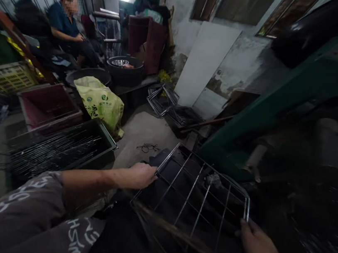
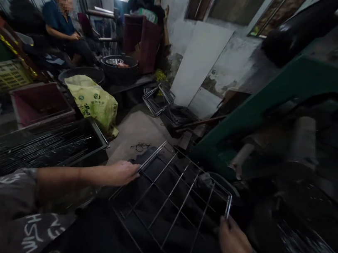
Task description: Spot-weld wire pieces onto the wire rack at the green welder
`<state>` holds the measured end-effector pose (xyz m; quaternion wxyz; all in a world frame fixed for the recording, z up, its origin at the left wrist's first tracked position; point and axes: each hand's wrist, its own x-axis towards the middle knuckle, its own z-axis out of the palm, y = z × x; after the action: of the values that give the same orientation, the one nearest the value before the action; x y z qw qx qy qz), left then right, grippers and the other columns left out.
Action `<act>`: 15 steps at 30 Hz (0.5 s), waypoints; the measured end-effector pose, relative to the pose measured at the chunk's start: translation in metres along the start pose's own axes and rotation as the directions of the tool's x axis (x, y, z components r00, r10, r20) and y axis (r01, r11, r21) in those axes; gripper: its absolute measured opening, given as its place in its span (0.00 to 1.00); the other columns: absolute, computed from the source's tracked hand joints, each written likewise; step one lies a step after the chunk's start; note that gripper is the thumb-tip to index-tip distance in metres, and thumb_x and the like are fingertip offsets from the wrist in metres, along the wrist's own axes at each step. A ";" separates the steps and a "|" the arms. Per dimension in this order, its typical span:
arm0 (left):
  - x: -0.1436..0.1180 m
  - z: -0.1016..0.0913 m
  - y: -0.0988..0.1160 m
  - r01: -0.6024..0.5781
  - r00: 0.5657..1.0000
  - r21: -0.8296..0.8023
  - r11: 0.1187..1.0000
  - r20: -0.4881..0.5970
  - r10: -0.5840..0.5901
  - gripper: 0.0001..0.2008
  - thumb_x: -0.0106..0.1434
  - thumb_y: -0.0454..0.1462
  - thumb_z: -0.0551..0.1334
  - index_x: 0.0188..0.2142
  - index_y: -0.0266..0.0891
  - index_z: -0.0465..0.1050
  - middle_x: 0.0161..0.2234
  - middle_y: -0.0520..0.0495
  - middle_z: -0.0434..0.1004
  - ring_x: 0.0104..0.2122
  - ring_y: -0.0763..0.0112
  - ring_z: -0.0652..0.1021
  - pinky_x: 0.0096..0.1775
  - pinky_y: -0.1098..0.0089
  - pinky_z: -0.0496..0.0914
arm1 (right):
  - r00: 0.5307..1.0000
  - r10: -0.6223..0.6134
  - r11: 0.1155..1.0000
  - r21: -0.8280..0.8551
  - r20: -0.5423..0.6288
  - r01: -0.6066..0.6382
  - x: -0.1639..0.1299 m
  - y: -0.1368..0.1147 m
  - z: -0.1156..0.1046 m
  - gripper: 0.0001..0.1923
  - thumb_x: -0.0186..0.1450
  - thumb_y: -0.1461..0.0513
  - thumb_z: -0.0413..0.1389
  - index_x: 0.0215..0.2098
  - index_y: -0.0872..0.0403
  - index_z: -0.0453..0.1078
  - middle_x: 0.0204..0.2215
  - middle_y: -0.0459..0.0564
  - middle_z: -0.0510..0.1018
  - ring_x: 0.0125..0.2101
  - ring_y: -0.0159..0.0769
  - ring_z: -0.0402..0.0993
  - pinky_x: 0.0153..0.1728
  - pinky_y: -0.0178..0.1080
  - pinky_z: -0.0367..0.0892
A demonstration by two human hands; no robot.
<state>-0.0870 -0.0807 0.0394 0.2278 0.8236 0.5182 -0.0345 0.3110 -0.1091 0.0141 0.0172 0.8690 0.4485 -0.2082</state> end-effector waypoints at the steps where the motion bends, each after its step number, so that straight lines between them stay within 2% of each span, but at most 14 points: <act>1: 0.003 -0.001 0.001 0.005 1.000 0.001 1.000 -0.011 -0.005 0.16 0.69 0.40 0.48 0.47 0.34 0.68 0.37 0.35 0.79 0.39 0.53 0.80 0.40 0.59 0.73 | 1.000 0.002 1.000 -0.008 0.016 -0.001 -0.001 -0.001 -0.001 0.31 0.65 0.52 0.40 0.57 0.61 0.68 0.36 0.57 0.81 0.44 0.50 0.75 0.44 0.43 0.69; 4: 0.011 -0.001 0.000 0.031 0.999 0.023 0.999 -0.038 -0.030 0.17 0.69 0.41 0.47 0.47 0.34 0.68 0.37 0.34 0.78 0.38 0.53 0.80 0.39 0.59 0.73 | 1.000 -0.027 0.998 -0.058 0.012 0.027 -0.001 -0.004 -0.003 0.30 0.66 0.54 0.39 0.57 0.62 0.67 0.35 0.57 0.81 0.45 0.51 0.74 0.45 0.45 0.68; 8: 0.013 0.003 0.000 0.012 1.000 0.068 0.998 -0.014 -0.011 0.18 0.70 0.41 0.48 0.48 0.33 0.68 0.34 0.36 0.79 0.37 0.54 0.81 0.38 0.61 0.73 | 0.999 -0.039 0.992 -0.123 -0.010 0.038 0.001 -0.007 -0.002 0.28 0.67 0.55 0.40 0.56 0.62 0.68 0.37 0.58 0.80 0.45 0.49 0.74 0.45 0.44 0.69; 12: 0.012 0.011 0.002 -0.008 1.000 0.144 0.990 -0.016 0.011 0.19 0.70 0.39 0.47 0.52 0.28 0.67 0.35 0.32 0.78 0.37 0.53 0.81 0.38 0.60 0.73 | 0.999 -0.051 0.977 -0.209 -0.014 0.047 -0.003 -0.012 -0.004 0.23 0.66 0.57 0.42 0.48 0.57 0.74 0.41 0.58 0.79 0.44 0.47 0.75 0.44 0.43 0.70; 15: 0.014 0.024 0.001 0.008 1.000 0.200 0.980 -0.021 -0.004 0.22 0.70 0.38 0.48 0.58 0.25 0.61 0.34 0.30 0.78 0.37 0.51 0.81 0.38 0.59 0.73 | 0.997 -0.057 0.975 -0.216 -0.050 0.045 -0.009 -0.015 -0.009 0.21 0.67 0.58 0.42 0.44 0.56 0.75 0.42 0.58 0.79 0.44 0.46 0.76 0.45 0.45 0.70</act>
<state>-0.0755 -0.0794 0.0146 0.1385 0.8411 0.5169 -0.0787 0.2976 -0.1046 0.0282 0.0930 0.8558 0.4907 -0.1348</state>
